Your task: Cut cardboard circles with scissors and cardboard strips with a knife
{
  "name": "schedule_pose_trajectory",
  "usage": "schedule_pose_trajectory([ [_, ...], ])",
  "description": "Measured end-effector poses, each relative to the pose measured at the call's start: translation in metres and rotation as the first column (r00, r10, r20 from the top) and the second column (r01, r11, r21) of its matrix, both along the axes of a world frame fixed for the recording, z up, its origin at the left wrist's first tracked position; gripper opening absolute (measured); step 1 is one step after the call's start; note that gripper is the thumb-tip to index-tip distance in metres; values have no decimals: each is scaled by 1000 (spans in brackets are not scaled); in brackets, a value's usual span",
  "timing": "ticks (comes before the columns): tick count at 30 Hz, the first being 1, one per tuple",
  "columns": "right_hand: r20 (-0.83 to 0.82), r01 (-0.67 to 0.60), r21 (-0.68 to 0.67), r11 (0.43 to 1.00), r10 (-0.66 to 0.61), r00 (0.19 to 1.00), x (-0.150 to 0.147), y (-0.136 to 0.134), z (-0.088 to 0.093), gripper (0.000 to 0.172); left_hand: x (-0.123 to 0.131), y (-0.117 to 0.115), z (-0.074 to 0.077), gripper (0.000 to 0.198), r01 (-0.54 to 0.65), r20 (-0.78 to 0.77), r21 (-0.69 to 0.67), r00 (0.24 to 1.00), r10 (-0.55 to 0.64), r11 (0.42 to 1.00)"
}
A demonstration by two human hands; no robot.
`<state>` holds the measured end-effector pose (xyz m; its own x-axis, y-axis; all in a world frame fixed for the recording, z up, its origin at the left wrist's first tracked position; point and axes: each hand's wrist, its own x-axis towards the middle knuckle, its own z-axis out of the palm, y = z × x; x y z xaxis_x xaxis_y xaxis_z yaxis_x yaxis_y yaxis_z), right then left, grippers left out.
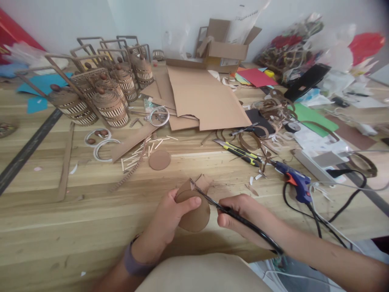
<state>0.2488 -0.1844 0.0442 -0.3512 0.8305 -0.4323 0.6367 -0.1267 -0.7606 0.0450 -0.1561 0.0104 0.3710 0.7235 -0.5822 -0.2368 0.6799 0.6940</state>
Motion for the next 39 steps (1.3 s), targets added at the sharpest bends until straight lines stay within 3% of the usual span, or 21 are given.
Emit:
schedule_pose_trajectory([
  [13,-26,-14,-11,1000,14,1000,2,0,2,70,-2,0,-1,43,21,-41,-49,999,-23,999],
  [15,-60,-16,-7,1000,16,998,5,-2,1,67,-2,4,2,43,-44,-14,-51,999,43,998],
  [17,-90,-25,-40,999,22,996,11,-5,1,61,-2,8,5,43,-192,-19,-46,981,191,980],
  [20,-118,114,-64,991,-121,986,19,-6,3,51,-2,11,8,43,-343,-33,-3,939,343,939],
  [23,-76,391,121,913,-384,920,18,3,7,37,2,9,8,43,-264,-4,2,964,264,964],
  [26,-94,457,315,832,-451,887,7,20,9,22,5,4,6,40,-192,25,2,981,192,981],
  [31,-244,331,86,940,-302,922,-12,39,2,23,6,3,1,40,-162,5,18,987,162,987],
  [39,-453,291,-145,946,-325,830,-18,42,1,24,6,1,0,44,-80,67,-44,994,83,996],
])
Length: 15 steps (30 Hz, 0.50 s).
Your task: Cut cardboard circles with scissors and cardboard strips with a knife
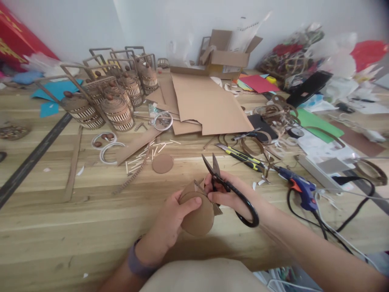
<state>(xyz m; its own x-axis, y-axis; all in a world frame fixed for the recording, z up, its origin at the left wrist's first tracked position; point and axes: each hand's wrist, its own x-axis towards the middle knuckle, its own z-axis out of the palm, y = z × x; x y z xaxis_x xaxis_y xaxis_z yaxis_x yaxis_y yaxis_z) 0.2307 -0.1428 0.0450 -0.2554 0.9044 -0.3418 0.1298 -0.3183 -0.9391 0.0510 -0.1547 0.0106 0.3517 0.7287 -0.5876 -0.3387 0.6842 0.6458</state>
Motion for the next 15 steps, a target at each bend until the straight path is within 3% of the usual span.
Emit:
schedule_pose_trajectory([
  [9,245,-60,268,962,-8,970,-3,-6,-15,13,-6,-3,-1,41,114,133,-41,985,-107,993],
  [12,306,-69,335,940,-39,951,0,-6,-14,11,-5,-3,1,45,74,121,-59,990,-67,995],
  [15,362,-62,376,924,-85,928,13,-8,0,15,-3,-1,3,46,-14,49,-18,999,14,1000],
])
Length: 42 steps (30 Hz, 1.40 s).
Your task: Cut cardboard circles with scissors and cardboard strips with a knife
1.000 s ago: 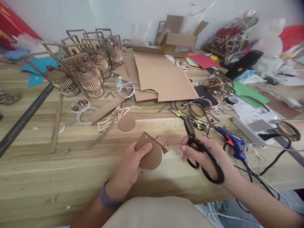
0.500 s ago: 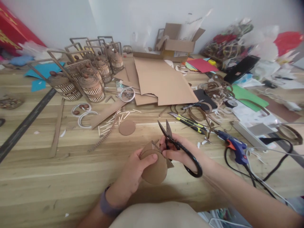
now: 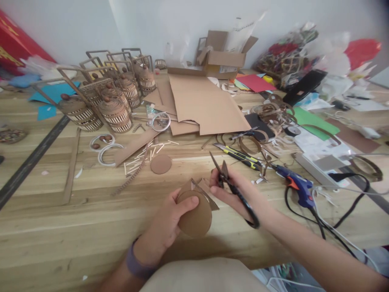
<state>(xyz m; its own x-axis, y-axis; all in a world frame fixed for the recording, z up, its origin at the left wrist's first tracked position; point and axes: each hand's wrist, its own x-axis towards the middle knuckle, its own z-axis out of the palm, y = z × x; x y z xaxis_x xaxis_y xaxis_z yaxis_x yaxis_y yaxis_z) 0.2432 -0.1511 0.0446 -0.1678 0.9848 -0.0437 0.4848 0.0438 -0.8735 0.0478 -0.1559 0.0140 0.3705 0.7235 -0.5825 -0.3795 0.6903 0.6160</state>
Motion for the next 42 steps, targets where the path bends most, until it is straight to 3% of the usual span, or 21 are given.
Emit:
schedule_pose_trajectory([
  [2,87,-30,-33,999,33,996,12,-5,11,24,1,1,1,44,-43,-48,42,998,45,998],
  [3,103,-97,-105,990,108,989,17,-9,16,31,1,1,1,43,-51,-66,56,996,55,997],
  [6,41,-242,-328,913,269,962,28,-22,23,49,2,2,0,41,-49,-93,66,994,55,997],
  [9,-1,-241,-437,867,267,964,31,-33,20,56,2,1,-2,40,-40,-93,92,994,49,995],
  [14,-44,-239,-518,822,253,966,31,-38,14,53,3,1,-4,40,-32,-107,112,993,44,993],
  [20,-70,-238,-536,810,238,969,22,-33,9,54,4,-3,-4,46,54,-137,137,990,-35,989],
  [26,-45,-265,-464,845,276,960,10,-24,12,50,5,-4,-2,40,128,-133,156,985,-108,979],
  [29,10,-286,-391,875,314,949,10,-21,13,45,5,-4,-3,34,132,-124,143,986,-115,981],
  [33,-20,-324,-368,872,341,940,14,-19,8,39,5,-4,-3,33,106,-106,105,990,-95,989],
  [42,32,-311,-380,871,348,937,11,-18,13,48,4,-3,-1,33,138,-124,140,985,-121,981],
])
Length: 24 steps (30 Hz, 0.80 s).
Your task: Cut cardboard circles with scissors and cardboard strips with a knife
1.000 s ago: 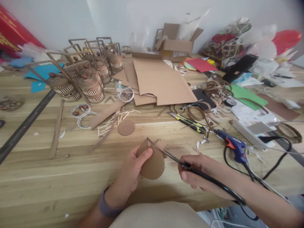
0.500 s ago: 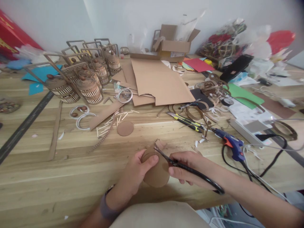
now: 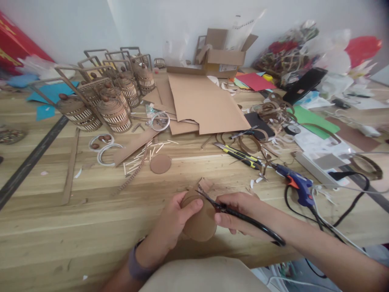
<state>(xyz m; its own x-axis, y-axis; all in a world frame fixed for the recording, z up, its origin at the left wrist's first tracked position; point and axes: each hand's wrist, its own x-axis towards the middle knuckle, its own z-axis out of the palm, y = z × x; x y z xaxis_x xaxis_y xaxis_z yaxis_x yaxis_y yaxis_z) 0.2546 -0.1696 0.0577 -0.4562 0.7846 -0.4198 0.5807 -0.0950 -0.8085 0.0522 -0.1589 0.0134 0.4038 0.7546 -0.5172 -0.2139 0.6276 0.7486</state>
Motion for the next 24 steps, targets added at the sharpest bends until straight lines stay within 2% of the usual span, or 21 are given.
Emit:
schedule_pose_trajectory([
  [8,-23,-13,-22,1000,13,1000,-1,0,0,47,0,0,1,32,15,-58,8,998,-15,1000],
  [14,-68,-24,28,999,25,997,0,-2,-1,44,-1,0,4,32,21,-87,19,996,-19,1000],
  [24,-74,15,-42,999,-19,997,-4,-4,2,55,-1,1,7,25,21,-105,51,994,-16,998],
])
